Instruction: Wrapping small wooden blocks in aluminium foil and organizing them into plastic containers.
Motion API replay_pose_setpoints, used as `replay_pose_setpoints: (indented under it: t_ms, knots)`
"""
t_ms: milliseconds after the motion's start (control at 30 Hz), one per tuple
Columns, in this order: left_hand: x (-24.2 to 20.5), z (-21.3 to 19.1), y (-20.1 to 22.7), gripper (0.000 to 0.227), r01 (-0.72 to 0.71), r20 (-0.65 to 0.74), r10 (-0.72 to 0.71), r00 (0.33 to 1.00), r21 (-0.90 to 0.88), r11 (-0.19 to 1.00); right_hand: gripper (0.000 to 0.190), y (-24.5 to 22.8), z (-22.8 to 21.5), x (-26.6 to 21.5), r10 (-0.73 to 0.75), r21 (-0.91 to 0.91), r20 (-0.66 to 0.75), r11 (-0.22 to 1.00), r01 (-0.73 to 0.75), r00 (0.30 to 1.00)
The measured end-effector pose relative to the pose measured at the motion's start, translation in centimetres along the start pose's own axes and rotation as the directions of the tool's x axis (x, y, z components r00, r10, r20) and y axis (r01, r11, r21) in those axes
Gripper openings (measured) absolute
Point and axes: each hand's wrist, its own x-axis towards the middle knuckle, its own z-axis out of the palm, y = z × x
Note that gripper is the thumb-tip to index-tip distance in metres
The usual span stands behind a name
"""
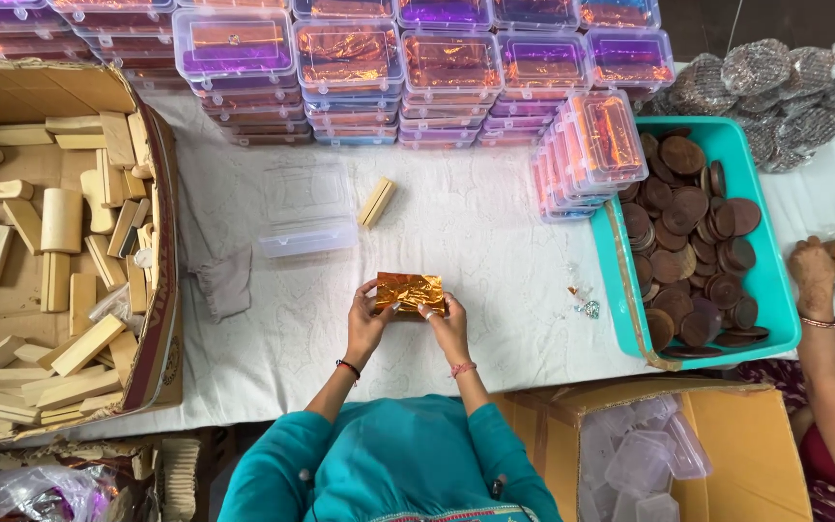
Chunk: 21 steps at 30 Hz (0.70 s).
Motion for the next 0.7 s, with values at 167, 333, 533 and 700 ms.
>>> replay_pose_setpoints:
  t_ms: [167, 333, 533, 700]
  knots:
    - [0.5, 0.0, -0.7, 0.065, -0.042, 0.007, 0.041, 0.999, 0.044, 0.998, 0.034, 1.2, 0.1, 1.5, 0.151, -0.112, 0.062, 0.983, -0.143, 0.987]
    - [0.3, -0.5, -0.1, 0.067, -0.090, -0.099, 0.169, 0.981, 0.540, 0.837, 0.043, 1.8, 0.7, 0.3, 0.050, -0.368, -0.022, 0.928, -0.054, 0.999]
    - [-0.3, -0.7, -0.4, 0.069, -0.120, -0.118, 0.207, 0.971, 0.506, 0.854, 0.031, 1.3, 0.3, 0.1, 0.197, -0.231, 0.030, 0.955, -0.185, 0.980]
    - [-0.3, -0.8, 0.1, 0.072, -0.078, -0.122, 0.182, 0.976, 0.582, 0.810, 0.025, 2.2, 0.2, -0.5, -0.028, -0.183, 0.061, 0.982, 0.039, 0.998]
